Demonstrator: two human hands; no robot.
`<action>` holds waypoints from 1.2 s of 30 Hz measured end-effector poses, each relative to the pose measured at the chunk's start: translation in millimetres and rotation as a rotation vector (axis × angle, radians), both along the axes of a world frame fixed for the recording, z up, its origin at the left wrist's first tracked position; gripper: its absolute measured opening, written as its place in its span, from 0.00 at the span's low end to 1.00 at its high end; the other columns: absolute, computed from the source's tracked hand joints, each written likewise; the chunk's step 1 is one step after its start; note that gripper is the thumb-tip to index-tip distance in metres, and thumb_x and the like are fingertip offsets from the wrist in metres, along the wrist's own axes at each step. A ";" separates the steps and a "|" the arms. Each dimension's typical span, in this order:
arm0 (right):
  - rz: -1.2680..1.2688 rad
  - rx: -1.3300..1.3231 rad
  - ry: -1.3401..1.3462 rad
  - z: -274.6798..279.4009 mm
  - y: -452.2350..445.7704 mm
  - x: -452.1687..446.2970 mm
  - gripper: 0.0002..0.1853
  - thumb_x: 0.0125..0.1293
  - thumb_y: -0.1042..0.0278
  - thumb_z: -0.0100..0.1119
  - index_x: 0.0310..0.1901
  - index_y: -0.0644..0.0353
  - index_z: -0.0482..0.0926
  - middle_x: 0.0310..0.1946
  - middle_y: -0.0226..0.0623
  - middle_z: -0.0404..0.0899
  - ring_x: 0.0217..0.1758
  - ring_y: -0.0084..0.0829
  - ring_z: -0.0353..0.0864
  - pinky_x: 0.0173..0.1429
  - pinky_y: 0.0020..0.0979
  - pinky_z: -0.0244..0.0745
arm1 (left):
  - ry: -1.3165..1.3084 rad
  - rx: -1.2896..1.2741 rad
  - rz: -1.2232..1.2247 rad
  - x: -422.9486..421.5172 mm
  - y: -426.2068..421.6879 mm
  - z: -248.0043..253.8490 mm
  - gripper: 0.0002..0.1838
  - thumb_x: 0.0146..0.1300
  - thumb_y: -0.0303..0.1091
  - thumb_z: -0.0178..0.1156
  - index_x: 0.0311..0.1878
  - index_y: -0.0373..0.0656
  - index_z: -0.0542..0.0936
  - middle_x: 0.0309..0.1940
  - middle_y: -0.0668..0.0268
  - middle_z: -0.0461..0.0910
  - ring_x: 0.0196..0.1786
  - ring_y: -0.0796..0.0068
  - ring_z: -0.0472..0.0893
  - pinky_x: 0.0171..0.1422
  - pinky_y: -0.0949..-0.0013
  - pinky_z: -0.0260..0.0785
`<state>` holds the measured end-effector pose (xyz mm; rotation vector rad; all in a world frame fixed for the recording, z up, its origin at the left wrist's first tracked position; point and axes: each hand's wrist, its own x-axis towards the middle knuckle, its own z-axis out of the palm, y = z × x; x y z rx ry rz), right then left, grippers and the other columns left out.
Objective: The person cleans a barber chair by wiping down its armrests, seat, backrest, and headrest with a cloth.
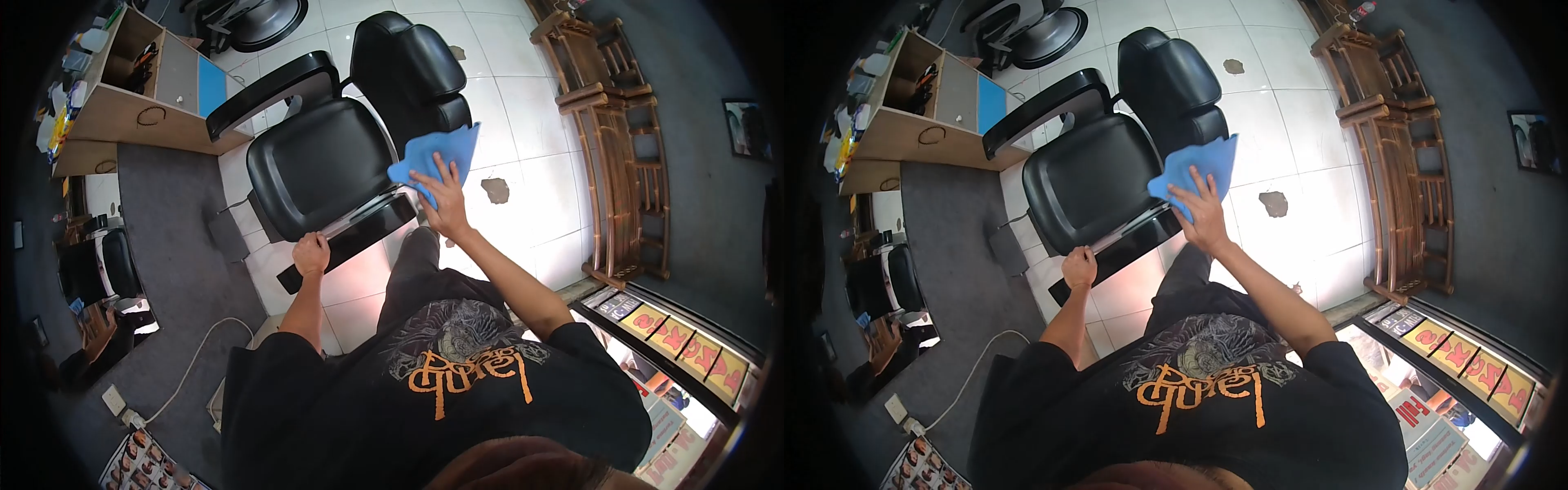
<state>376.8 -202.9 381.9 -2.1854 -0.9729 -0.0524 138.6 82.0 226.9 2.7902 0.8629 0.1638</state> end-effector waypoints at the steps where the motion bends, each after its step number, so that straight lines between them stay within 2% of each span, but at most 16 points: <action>1: -0.021 0.056 0.109 2.8 -3.3 -7.4 0.16 0.75 0.62 0.59 0.58 0.58 0.85 0.67 0.44 0.81 0.82 0.52 0.63 0.85 0.55 0.48 | 0.021 -0.002 0.000 -1.2 0.9 -1.5 0.17 0.70 0.40 0.57 0.26 0.41 0.81 0.27 0.53 0.84 0.32 0.49 0.86 0.40 0.48 0.79; 2: -0.039 0.111 0.217 5.8 -8.7 -12.4 0.17 0.78 0.58 0.58 0.59 0.59 0.85 0.67 0.47 0.80 0.81 0.51 0.66 0.84 0.54 0.54 | 0.041 -0.004 0.005 -2.4 0.6 -2.4 0.17 0.70 0.40 0.57 0.27 0.41 0.81 0.27 0.54 0.84 0.32 0.49 0.85 0.41 0.48 0.79; 5: -0.445 0.545 1.516 6.3 -42.9 -6.9 0.28 0.83 0.46 0.49 0.66 0.64 0.78 0.69 0.52 0.77 0.75 0.46 0.74 0.80 0.48 0.65 | 0.050 -0.027 -0.013 -2.6 1.1 -2.4 0.16 0.70 0.40 0.57 0.28 0.42 0.81 0.29 0.56 0.84 0.35 0.49 0.85 0.44 0.48 0.79; 6: -0.496 0.706 1.611 26.7 -46.8 0.7 0.36 0.83 0.37 0.43 0.71 0.67 0.71 0.69 0.49 0.76 0.71 0.42 0.78 0.77 0.46 0.71 | 0.044 -0.037 -0.024 -0.5 2.5 -2.2 0.15 0.71 0.39 0.57 0.29 0.42 0.81 0.30 0.56 0.83 0.36 0.49 0.85 0.45 0.48 0.78; 8: -0.601 0.891 1.829 20.3 -82.1 29.1 0.36 0.83 0.39 0.45 0.74 0.65 0.68 0.71 0.48 0.75 0.73 0.43 0.75 0.79 0.46 0.68 | 0.072 -0.044 -0.020 -1.0 3.1 -3.1 0.14 0.70 0.39 0.57 0.30 0.42 0.81 0.31 0.56 0.83 0.37 0.49 0.85 0.45 0.48 0.78; 11: -0.599 0.989 1.762 42.8 -113.6 81.6 0.36 0.83 0.39 0.45 0.74 0.65 0.67 0.72 0.48 0.74 0.74 0.44 0.74 0.80 0.47 0.68 | 0.176 -0.069 -0.019 0.7 5.8 1.0 0.13 0.71 0.39 0.55 0.35 0.42 0.82 0.35 0.57 0.83 0.41 0.51 0.84 0.48 0.48 0.77; 14: -0.626 0.900 1.569 73.5 -123.5 143.1 0.36 0.84 0.40 0.44 0.76 0.65 0.63 0.73 0.48 0.72 0.75 0.45 0.73 0.80 0.47 0.67 | 0.335 -0.080 -0.018 6.8 6.7 6.6 0.14 0.72 0.40 0.52 0.38 0.42 0.83 0.39 0.58 0.83 0.47 0.52 0.84 0.53 0.49 0.75; 15: -0.636 0.856 1.523 87.8 -121.3 161.9 0.36 0.84 0.40 0.44 0.77 0.65 0.63 0.73 0.48 0.72 0.75 0.45 0.73 0.80 0.47 0.67 | 0.402 -0.091 -0.009 7.3 5.8 8.5 0.15 0.73 0.41 0.50 0.44 0.42 0.84 0.44 0.58 0.83 0.51 0.52 0.82 0.57 0.47 0.72; 18: -0.625 0.842 1.452 115.4 -115.7 213.6 0.36 0.85 0.40 0.41 0.78 0.64 0.61 0.75 0.47 0.69 0.77 0.45 0.71 0.81 0.47 0.65 | 0.477 -0.093 -0.026 5.4 9.3 3.9 0.16 0.73 0.40 0.49 0.48 0.43 0.83 0.46 0.57 0.83 0.53 0.52 0.82 0.59 0.44 0.70; 19: -0.608 0.853 1.437 119.6 -115.4 227.1 0.37 0.85 0.39 0.40 0.78 0.64 0.61 0.75 0.47 0.69 0.77 0.45 0.70 0.81 0.47 0.65 | 0.595 -0.099 0.034 8.6 11.4 -0.9 0.16 0.71 0.41 0.54 0.53 0.43 0.83 0.48 0.57 0.84 0.56 0.53 0.82 0.61 0.44 0.69; 22: -0.603 0.901 1.478 121.1 -109.8 253.9 0.36 0.86 0.41 0.38 0.78 0.64 0.60 0.76 0.48 0.68 0.78 0.45 0.69 0.81 0.48 0.64 | 0.577 -0.210 0.552 59.2 2.4 -9.0 0.19 0.70 0.45 0.59 0.56 0.42 0.83 0.52 0.57 0.84 0.59 0.52 0.82 0.66 0.46 0.69; 24: -0.603 0.922 1.535 113.8 -104.4 269.9 0.35 0.86 0.42 0.36 0.78 0.64 0.61 0.76 0.48 0.68 0.78 0.45 0.69 0.81 0.48 0.64 | 0.190 -0.529 0.740 113.5 13.2 -23.7 0.24 0.69 0.49 0.65 0.58 0.41 0.82 0.57 0.55 0.83 0.61 0.52 0.82 0.71 0.50 0.69; 28: -0.408 0.893 1.691 108.5 -81.8 301.3 0.34 0.86 0.42 0.40 0.77 0.64 0.62 0.75 0.48 0.70 0.76 0.44 0.72 0.80 0.48 0.66 | -0.479 -0.554 0.618 259.0 -39.1 83.8 0.19 0.73 0.42 0.64 0.59 0.41 0.82 0.57 0.57 0.83 0.61 0.55 0.81 0.71 0.55 0.69; 32: -0.216 0.679 1.807 128.8 -53.2 335.2 0.33 0.84 0.44 0.48 0.75 0.67 0.65 0.71 0.48 0.75 0.72 0.42 0.77 0.76 0.44 0.72 | -0.673 -0.334 0.426 359.9 -103.0 239.6 0.15 0.75 0.34 0.61 0.60 0.40 0.80 0.56 0.58 0.80 0.63 0.60 0.76 0.70 0.58 0.66; 34: -0.068 0.524 1.853 144.8 -37.5 354.9 0.33 0.83 0.45 0.50 0.73 0.67 0.68 0.69 0.47 0.76 0.70 0.40 0.79 0.74 0.42 0.74 | -0.702 -0.408 0.332 385.3 -128.0 282.6 0.17 0.77 0.35 0.59 0.64 0.39 0.78 0.59 0.59 0.78 0.64 0.63 0.77 0.70 0.60 0.68; 36: 0.127 0.367 1.913 160.4 -26.8 375.4 0.32 0.82 0.45 0.52 0.72 0.68 0.69 0.68 0.47 0.77 0.69 0.38 0.80 0.72 0.41 0.77 | -0.810 -0.539 0.253 411.0 -154.3 307.4 0.24 0.75 0.41 0.64 0.68 0.38 0.75 0.59 0.56 0.78 0.63 0.62 0.78 0.70 0.59 0.68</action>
